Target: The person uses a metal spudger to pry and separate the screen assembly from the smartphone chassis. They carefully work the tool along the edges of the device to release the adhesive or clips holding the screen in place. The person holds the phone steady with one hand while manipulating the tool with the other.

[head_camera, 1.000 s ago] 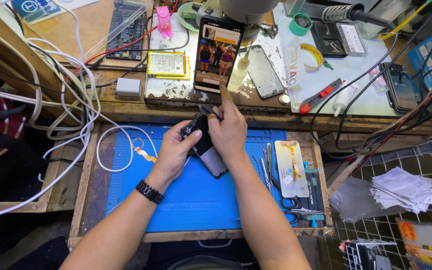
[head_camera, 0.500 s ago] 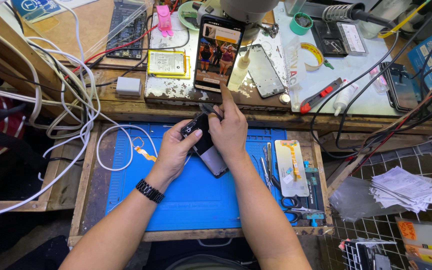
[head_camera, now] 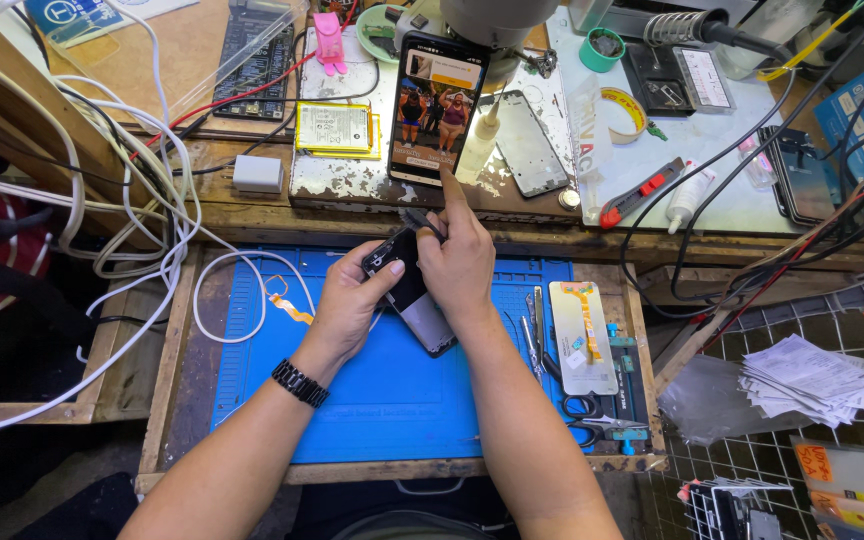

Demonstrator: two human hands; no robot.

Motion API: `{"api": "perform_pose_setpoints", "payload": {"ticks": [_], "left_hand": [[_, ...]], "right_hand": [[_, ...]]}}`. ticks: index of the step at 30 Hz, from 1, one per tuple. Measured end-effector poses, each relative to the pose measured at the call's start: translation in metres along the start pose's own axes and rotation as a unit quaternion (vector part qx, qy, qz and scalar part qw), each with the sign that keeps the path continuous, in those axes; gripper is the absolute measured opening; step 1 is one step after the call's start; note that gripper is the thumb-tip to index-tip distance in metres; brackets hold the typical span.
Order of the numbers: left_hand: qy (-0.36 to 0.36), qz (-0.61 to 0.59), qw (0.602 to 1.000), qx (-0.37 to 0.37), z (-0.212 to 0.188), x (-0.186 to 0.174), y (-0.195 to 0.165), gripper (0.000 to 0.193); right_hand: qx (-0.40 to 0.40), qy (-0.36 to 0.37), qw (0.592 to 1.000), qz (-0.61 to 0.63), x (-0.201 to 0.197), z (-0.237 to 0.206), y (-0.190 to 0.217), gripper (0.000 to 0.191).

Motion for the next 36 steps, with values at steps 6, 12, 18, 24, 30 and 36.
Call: {"api": "perform_pose_setpoints", "payload": {"ticks": [6,12,18,24,30,36], "left_hand": [[-0.002,0.0,1.0,-0.002,-0.0005,0.0015,-0.0013,0.032],[0.005,-0.001,1.0,-0.003,-0.0008,0.0027,-0.0028,0.033],[0.004,-0.002,1.0,0.003,-0.0013,0.0025,-0.0026,0.032],[0.007,0.001,1.0,-0.001,-0.0017,0.0028,-0.0031,0.032],[0.008,0.007,1.0,0.007,-0.0017,0.0031,-0.0036,0.031],[0.003,0.006,1.0,0.014,-0.001,0.0026,-0.0022,0.032]], "right_hand": [[0.002,0.0,1.0,0.001,0.0001,0.0004,0.0006,0.069],[0.0,-0.007,1.0,0.002,0.0001,0.0007,0.0011,0.068],[-0.005,-0.009,1.0,0.008,0.0004,0.0009,0.0004,0.068],[0.008,-0.005,1.0,0.004,-0.0002,0.0003,-0.0001,0.068],[0.015,0.001,1.0,-0.014,-0.0001,0.0015,-0.0003,0.068],[-0.002,-0.005,1.0,0.008,-0.0013,0.0022,0.0008,0.069]]}}
Point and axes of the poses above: each hand's wrist, its own z-axis towards the middle knuckle, its own x-axis out of the palm, y = z × x, the point moved 1 cm from there along z, towards the middle knuckle, and after that the axes turned 8 degrees about -y, right-handed, at the moved point
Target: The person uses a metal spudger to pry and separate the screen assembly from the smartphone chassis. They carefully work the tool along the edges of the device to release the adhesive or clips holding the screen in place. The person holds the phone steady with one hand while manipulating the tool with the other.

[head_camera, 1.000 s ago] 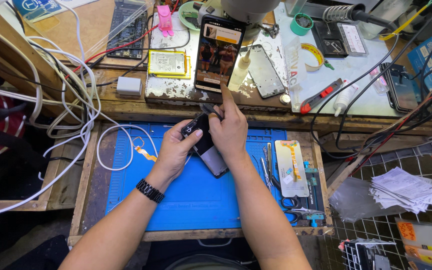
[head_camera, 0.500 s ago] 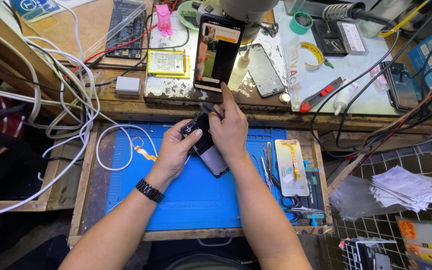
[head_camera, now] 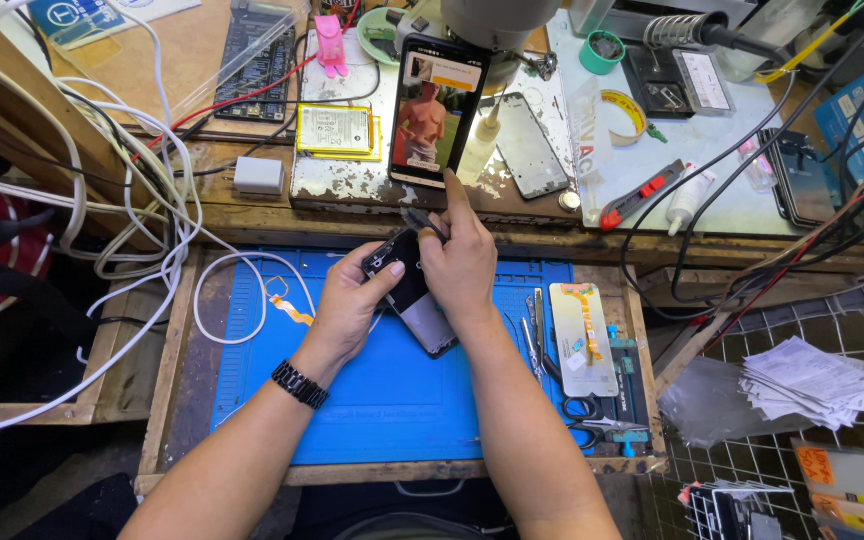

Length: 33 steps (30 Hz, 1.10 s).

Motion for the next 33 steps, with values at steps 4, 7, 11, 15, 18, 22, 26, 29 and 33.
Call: {"api": "perform_pose_setpoints", "payload": {"ticks": [4,7,11,15,18,22,26,29,33], "left_hand": [[0.003,-0.003,1.0,-0.013,-0.0004,-0.0006,0.0001,0.032],[-0.006,-0.005,1.0,-0.012,-0.0006,-0.0002,-0.0001,0.032],[-0.002,0.0,1.0,-0.014,-0.0007,0.0001,-0.0005,0.033],[0.003,-0.004,1.0,-0.008,-0.0006,0.0001,-0.0004,0.033],[0.0,-0.001,1.0,-0.007,-0.0004,-0.0005,-0.0007,0.032],[0.007,0.0,1.0,-0.012,-0.0006,-0.0005,-0.0015,0.032],[0.001,0.001,1.0,-0.007,-0.001,0.0003,-0.002,0.032],[0.003,-0.001,1.0,-0.014,-0.0012,0.0011,-0.0018,0.032],[0.004,-0.003,1.0,-0.013,-0.0015,0.001,-0.0022,0.032]], "right_hand": [[0.026,0.006,0.999,-0.026,-0.0004,0.0004,0.0005,0.069],[0.006,-0.002,1.0,-0.012,-0.0009,0.0007,0.0012,0.068],[0.013,0.0,1.0,-0.018,-0.0012,0.0004,0.0005,0.069],[0.004,-0.001,1.0,-0.011,-0.0009,0.0005,-0.0006,0.069],[0.001,-0.003,1.0,-0.008,-0.0004,0.0004,-0.0012,0.069],[0.009,-0.002,1.0,-0.017,-0.0008,0.0001,-0.0018,0.069],[0.001,-0.002,1.0,-0.006,-0.0012,0.0009,-0.0013,0.069],[0.006,-0.002,1.0,-0.014,-0.0018,0.001,-0.0008,0.068],[0.002,0.001,1.0,-0.014,-0.0021,0.0012,-0.0007,0.069]]}}
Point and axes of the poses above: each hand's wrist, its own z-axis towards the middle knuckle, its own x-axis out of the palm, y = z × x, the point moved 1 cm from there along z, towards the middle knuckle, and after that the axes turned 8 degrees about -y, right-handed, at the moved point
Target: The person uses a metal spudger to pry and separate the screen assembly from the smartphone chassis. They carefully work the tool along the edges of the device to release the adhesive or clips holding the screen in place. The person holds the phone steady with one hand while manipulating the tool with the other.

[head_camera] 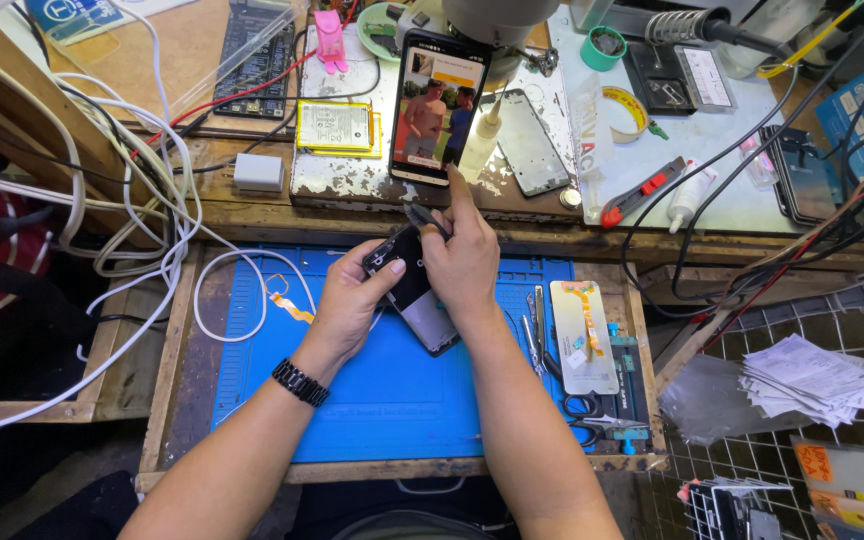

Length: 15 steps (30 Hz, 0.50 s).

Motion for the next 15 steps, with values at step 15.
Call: {"api": "perform_pose_setpoints", "payload": {"ticks": [15], "left_hand": [[-0.001,0.0,1.0,0.0,0.0009,-0.0004,0.0016,0.031]], "right_hand": [[0.003,0.002,1.0,-0.006,0.0021,-0.0004,-0.0038,0.07]]}}
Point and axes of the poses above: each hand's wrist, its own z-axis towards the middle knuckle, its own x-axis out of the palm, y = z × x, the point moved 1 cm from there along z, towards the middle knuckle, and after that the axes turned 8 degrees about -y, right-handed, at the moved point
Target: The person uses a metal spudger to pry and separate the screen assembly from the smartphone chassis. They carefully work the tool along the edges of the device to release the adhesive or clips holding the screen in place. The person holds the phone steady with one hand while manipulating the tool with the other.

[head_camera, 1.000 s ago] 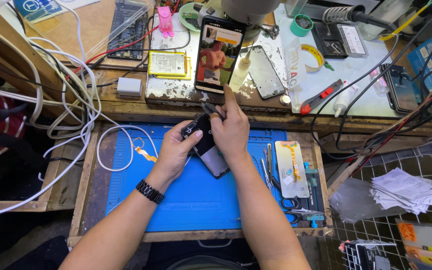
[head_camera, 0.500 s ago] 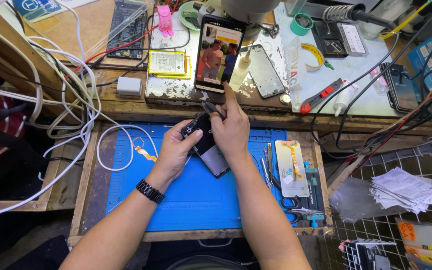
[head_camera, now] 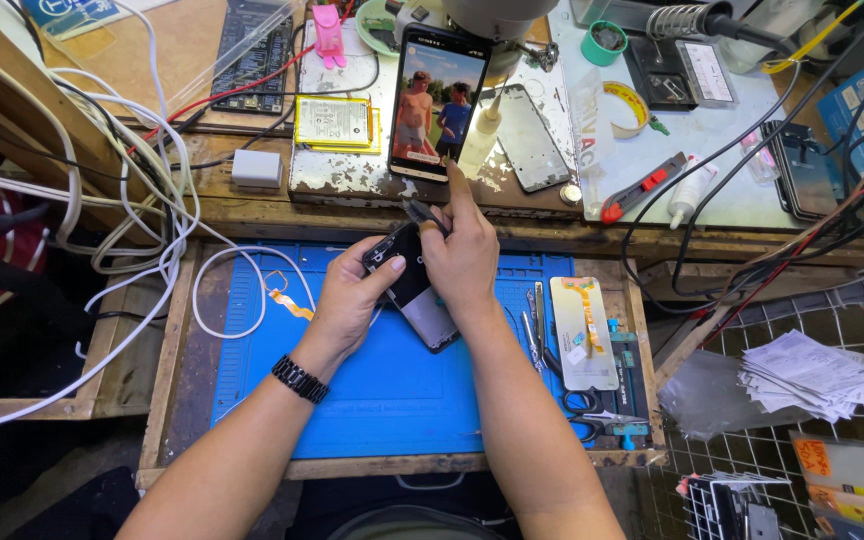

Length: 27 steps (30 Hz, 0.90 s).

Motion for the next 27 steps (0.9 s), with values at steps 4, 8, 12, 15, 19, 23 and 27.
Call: {"api": "perform_pose_setpoints", "payload": {"ticks": [4,8,12,15,19,23,27], "left_hand": [[0.001,0.0,1.0,0.005,0.0001,-0.0001,0.0,0.031],[0.0,-0.008,1.0,-0.004,-0.0003,-0.0004,0.0004,0.031],[-0.001,0.005,1.0,0.003,-0.0006,-0.0008,0.0005,0.031],[0.001,-0.003,1.0,-0.001,0.0004,-0.0005,0.0007,0.031],[0.003,-0.011,1.0,-0.002,0.0002,0.0,0.0009,0.03],[0.002,0.002,1.0,0.009,0.0001,0.0002,0.0004,0.03],[-0.001,0.001,1.0,0.006,-0.0006,0.0001,0.0005,0.03]], "right_hand": [[-0.003,0.002,1.0,0.007,-0.0002,-0.0001,0.0006,0.071],[0.0,0.002,1.0,0.009,-0.0003,-0.0007,0.0005,0.069],[-0.002,0.0,1.0,0.008,0.0005,-0.0006,0.0002,0.07],[-0.002,-0.002,1.0,0.001,0.0008,-0.0001,-0.0004,0.069],[-0.005,-0.003,1.0,0.014,0.0004,-0.0011,-0.0008,0.068],[-0.004,0.002,1.0,0.004,0.0004,-0.0005,-0.0019,0.071],[0.002,0.002,1.0,0.0,0.0008,-0.0008,-0.0021,0.072]]}}
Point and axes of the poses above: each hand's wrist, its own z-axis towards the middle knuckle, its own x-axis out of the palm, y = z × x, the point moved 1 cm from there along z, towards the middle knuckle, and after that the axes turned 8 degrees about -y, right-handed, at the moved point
